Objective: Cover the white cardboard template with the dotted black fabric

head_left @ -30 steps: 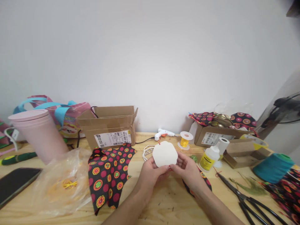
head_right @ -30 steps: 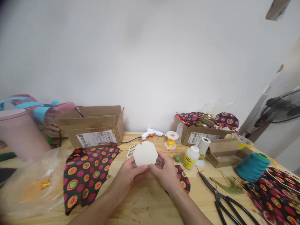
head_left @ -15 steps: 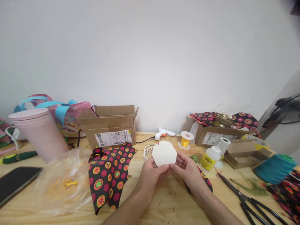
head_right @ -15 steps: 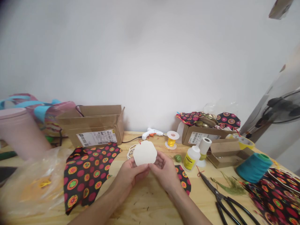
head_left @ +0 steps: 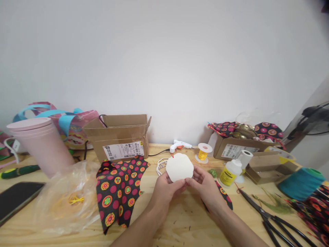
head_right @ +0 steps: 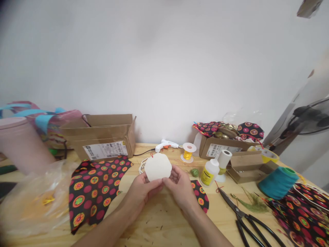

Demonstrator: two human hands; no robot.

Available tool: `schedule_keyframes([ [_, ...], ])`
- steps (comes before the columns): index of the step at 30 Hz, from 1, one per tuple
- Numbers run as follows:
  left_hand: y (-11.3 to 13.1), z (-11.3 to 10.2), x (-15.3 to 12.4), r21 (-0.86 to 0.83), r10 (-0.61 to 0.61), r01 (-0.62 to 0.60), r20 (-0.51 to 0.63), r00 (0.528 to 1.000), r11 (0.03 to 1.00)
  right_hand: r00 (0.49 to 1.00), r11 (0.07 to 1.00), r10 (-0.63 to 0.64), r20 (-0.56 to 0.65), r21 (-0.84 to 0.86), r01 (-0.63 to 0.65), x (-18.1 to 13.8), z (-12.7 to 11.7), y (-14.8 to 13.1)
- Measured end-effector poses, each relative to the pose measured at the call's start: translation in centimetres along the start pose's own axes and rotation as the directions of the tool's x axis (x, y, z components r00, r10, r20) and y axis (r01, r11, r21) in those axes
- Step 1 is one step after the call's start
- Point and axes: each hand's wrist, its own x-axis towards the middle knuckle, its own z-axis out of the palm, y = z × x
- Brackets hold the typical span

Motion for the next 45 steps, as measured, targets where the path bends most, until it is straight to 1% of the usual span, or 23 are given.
schedule_keyframes([
  [4,0.03,0.00,-0.06,-0.002,-0.006,0.006,0.003,1.000,1.000,1.000,1.000,0.018,-0.001,0.009,-0.018,0.06,-0.21,0.04],
  [9,0.14,-0.16,-0.22,-0.008,-0.014,0.014,0.010,1.000,1.000,0.998,0.998,0.053,0.028,0.034,-0.054,0.04,-0.54,0.09],
  [16,0.12,-0.29,-0.27,-0.034,-0.001,0.003,0.066,0.998,0.999,0.999,0.999,0.031,-0.030,0.022,-0.030,0.04,-0.21,-0.10],
  [23,0.15,-0.29,-0.37,-0.027,-0.006,0.008,0.048,0.999,1.000,1.000,1.000,0.008,-0.011,0.002,-0.008,-0.09,-0.21,-0.31],
  [33,-0.03,-0.19,0.13,-0.053,-0.011,0.012,0.022,1.000,0.999,0.999,0.999,-0.035,-0.017,-0.010,0.035,0.14,-0.11,0.03],
  [39,0.05,-0.15,-0.07,-0.027,-0.010,0.010,0.024,1.000,1.000,0.999,1.000,-0.021,-0.037,-0.021,0.021,-0.02,-0.07,-0.17],
  [45,0.62,-0.02,-0.54,-0.006,-0.023,0.024,0.057,0.998,1.000,0.998,0.999,-0.050,-0.044,-0.023,0.049,0.13,-0.05,-0.15],
])
